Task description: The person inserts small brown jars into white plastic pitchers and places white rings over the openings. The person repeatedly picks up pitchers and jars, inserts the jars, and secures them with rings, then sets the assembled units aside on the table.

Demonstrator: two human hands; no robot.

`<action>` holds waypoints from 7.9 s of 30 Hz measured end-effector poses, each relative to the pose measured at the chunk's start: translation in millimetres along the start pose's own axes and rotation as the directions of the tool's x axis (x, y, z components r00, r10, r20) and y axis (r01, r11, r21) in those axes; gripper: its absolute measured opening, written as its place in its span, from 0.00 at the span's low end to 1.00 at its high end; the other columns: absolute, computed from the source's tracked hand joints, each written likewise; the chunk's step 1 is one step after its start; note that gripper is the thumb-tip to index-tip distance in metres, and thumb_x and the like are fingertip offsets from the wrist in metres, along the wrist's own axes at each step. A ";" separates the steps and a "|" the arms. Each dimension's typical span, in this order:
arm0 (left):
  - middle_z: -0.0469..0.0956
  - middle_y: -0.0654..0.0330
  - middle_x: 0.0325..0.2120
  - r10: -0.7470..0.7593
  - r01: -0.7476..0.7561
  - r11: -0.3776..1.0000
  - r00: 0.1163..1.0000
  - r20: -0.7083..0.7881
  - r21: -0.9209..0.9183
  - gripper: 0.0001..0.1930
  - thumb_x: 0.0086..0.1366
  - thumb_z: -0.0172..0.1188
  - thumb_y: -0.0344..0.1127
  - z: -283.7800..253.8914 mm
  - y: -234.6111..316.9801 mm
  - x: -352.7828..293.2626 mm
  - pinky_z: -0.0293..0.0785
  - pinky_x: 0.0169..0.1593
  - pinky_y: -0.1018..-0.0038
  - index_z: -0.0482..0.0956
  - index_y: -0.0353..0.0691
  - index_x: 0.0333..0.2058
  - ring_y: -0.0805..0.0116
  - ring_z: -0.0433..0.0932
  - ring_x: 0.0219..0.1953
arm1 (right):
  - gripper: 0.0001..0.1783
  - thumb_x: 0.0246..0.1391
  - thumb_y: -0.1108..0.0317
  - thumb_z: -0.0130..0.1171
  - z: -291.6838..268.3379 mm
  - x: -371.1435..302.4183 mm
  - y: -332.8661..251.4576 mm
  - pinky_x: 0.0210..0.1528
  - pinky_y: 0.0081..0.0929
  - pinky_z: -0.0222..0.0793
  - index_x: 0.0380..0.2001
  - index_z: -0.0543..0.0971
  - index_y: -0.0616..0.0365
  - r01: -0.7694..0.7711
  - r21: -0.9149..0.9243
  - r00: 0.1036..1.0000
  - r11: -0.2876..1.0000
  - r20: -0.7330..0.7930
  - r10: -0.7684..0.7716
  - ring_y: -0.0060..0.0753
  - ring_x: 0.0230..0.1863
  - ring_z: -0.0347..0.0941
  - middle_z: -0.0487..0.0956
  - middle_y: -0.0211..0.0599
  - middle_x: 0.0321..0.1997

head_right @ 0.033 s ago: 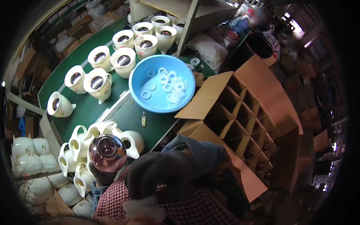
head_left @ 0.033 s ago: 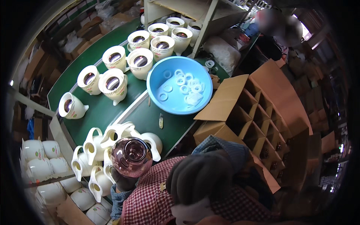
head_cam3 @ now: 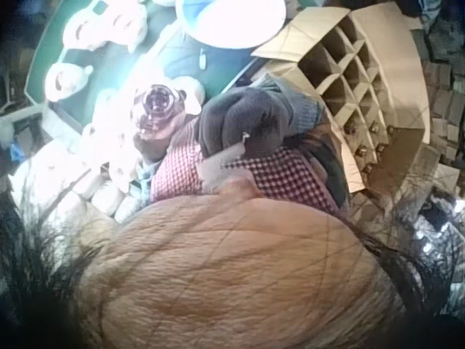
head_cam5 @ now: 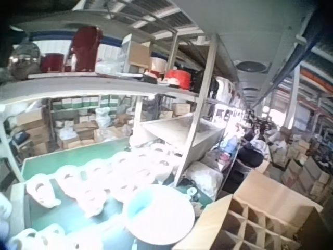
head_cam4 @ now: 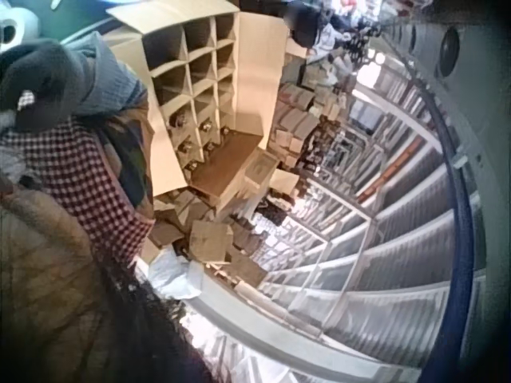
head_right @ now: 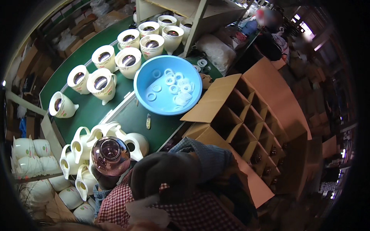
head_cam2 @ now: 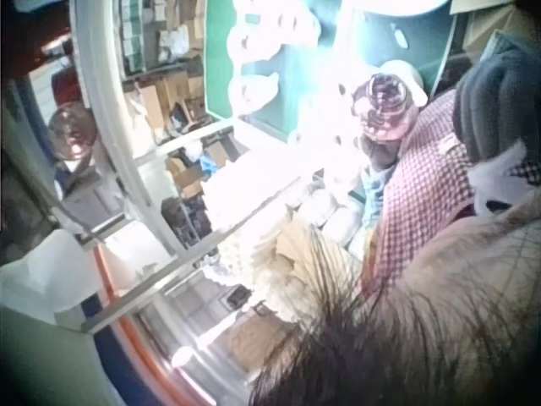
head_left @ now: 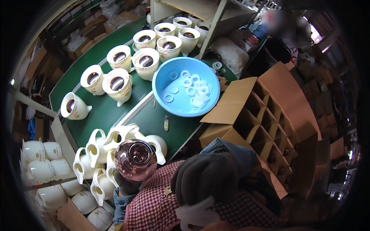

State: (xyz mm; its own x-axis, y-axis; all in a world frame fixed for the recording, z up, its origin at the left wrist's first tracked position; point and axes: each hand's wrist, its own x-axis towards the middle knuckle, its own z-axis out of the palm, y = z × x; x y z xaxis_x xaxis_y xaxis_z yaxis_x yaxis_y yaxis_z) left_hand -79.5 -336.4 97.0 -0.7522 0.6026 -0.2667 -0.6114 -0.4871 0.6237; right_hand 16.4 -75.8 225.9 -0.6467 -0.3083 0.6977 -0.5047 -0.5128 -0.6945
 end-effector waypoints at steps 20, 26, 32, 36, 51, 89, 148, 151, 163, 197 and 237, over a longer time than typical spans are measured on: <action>0.73 0.60 0.58 -0.144 0.170 0.980 0.966 0.213 -0.107 0.38 0.58 0.67 0.60 -17.8 2.9 10.6 0.71 0.63 0.63 0.69 0.50 0.63 0.61 0.72 0.61 | 0.20 0.58 0.57 0.69 10.8 25.5 13.1 0.44 0.49 0.76 0.39 0.84 0.66 0.086 -0.192 0.995 0.978 0.065 -0.075 0.52 0.42 0.80 0.82 0.52 0.45; 0.69 0.60 0.63 -0.149 0.186 0.971 0.962 0.230 -0.149 0.40 0.60 0.63 0.65 -16.9 3.2 14.3 0.67 0.67 0.61 0.66 0.53 0.66 0.59 0.67 0.66 | 0.18 0.63 0.57 0.64 4.7 13.5 30.8 0.58 0.54 0.72 0.44 0.85 0.62 -0.073 0.197 0.997 0.978 0.052 0.064 0.51 0.52 0.79 0.83 0.46 0.49; 0.61 0.50 0.69 -0.077 0.133 0.967 0.965 0.249 -0.218 0.49 0.61 0.65 0.63 -26.5 -2.2 14.9 0.60 0.73 0.50 0.54 0.45 0.72 0.51 0.62 0.71 | 0.15 0.61 0.60 0.66 10.6 18.9 42.5 0.54 0.48 0.73 0.44 0.83 0.59 -0.057 0.347 0.998 0.936 0.030 0.050 0.46 0.50 0.78 0.80 0.42 0.48; 0.61 0.49 0.70 -0.045 0.098 0.975 0.966 0.256 -0.198 0.50 0.61 0.65 0.62 -40.1 -8.6 12.4 0.62 0.72 0.50 0.53 0.42 0.72 0.50 0.63 0.70 | 0.16 0.61 0.59 0.66 17.1 27.1 48.2 0.51 0.49 0.73 0.41 0.83 0.62 -0.116 0.435 0.984 0.893 0.169 0.046 0.47 0.46 0.78 0.81 0.45 0.45; 0.62 0.49 0.69 -0.070 0.092 0.990 0.978 0.196 -0.106 0.52 0.58 0.70 0.59 -37.8 -2.8 5.2 0.63 0.72 0.49 0.54 0.42 0.72 0.50 0.64 0.70 | 0.15 0.63 0.60 0.62 40.7 33.0 60.1 0.56 0.51 0.67 0.43 0.81 0.62 -0.067 0.533 0.987 0.843 -0.091 0.136 0.47 0.50 0.76 0.79 0.47 0.47; 0.64 0.49 0.68 -0.130 0.175 0.977 0.941 0.312 -0.122 0.49 0.59 0.68 0.58 -15.9 4.4 -12.7 0.62 0.72 0.56 0.57 0.37 0.71 0.53 0.67 0.68 | 0.21 0.66 0.71 0.56 -15.8 -32.3 84.6 0.59 0.39 0.75 0.58 0.73 0.71 -0.357 -0.727 0.932 0.586 -0.237 0.274 0.51 0.57 0.77 0.77 0.56 0.59; 0.64 0.51 0.68 0.193 -0.194 0.980 0.981 0.020 0.036 0.40 0.71 0.47 0.63 -104.2 25.1 -29.8 0.59 0.73 0.50 0.56 0.43 0.71 0.51 0.65 0.69 | 0.59 0.42 0.39 0.69 -22.8 -77.0 221.3 0.73 0.55 0.50 0.74 0.57 0.48 -0.528 -0.845 0.586 -0.082 -0.433 0.685 0.67 0.75 0.49 0.50 0.58 0.77; 0.66 0.52 0.67 0.180 -0.179 0.983 0.984 0.017 -0.025 0.38 0.71 0.48 0.60 -95.3 22.5 -25.0 0.61 0.72 0.50 0.58 0.42 0.70 0.51 0.66 0.68 | 0.50 0.42 0.45 0.70 -31.9 -67.0 189.5 0.71 0.50 0.58 0.67 0.68 0.55 -0.505 -0.863 0.726 0.018 -0.413 0.550 0.64 0.70 0.60 0.61 0.61 0.71; 0.63 0.51 0.69 0.059 -0.057 0.998 0.987 0.151 -0.019 0.53 0.57 0.69 0.63 -84.0 13.2 -2.6 0.62 0.72 0.54 0.54 0.40 0.72 0.53 0.65 0.69 | 0.49 0.52 0.51 0.70 -96.5 -23.1 10.6 0.65 0.43 0.66 0.69 0.61 0.65 -0.275 -0.930 0.960 0.245 -0.281 0.010 0.47 0.66 0.67 0.67 0.53 0.69; 0.62 0.48 0.68 0.073 0.031 0.933 0.960 0.272 -0.358 0.30 0.79 0.47 0.46 -59.1 -0.6 36.7 0.65 0.70 0.60 0.53 0.39 0.72 0.55 0.65 0.68 | 0.71 0.37 0.48 0.82 -14.2 -16.2 82.0 0.77 0.52 0.50 0.76 0.47 0.57 -0.333 -0.700 0.939 0.632 -0.187 0.288 0.61 0.76 0.54 0.56 0.60 0.75; 0.58 0.51 0.71 -0.061 -0.187 -0.757 0.974 0.217 0.626 0.17 0.54 0.70 0.34 -167.4 153.6 269.3 0.59 0.74 0.61 0.85 0.41 0.44 0.45 0.57 0.72 | 0.18 0.65 0.57 0.59 57.9 -214.1 -34.9 0.43 0.30 0.74 0.48 0.82 0.59 -0.922 0.381 -0.293 -0.069 -0.571 0.766 0.27 0.40 0.79 0.84 0.36 0.40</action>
State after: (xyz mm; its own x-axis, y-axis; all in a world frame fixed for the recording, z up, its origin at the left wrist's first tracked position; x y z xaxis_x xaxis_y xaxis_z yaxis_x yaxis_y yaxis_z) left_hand -417.1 -354.7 -2.0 -0.6419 0.7542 -0.1383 0.7576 0.6517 0.0378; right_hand 205.6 -38.2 110.9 -0.5239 0.1553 -0.8375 0.8489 0.0142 -0.5283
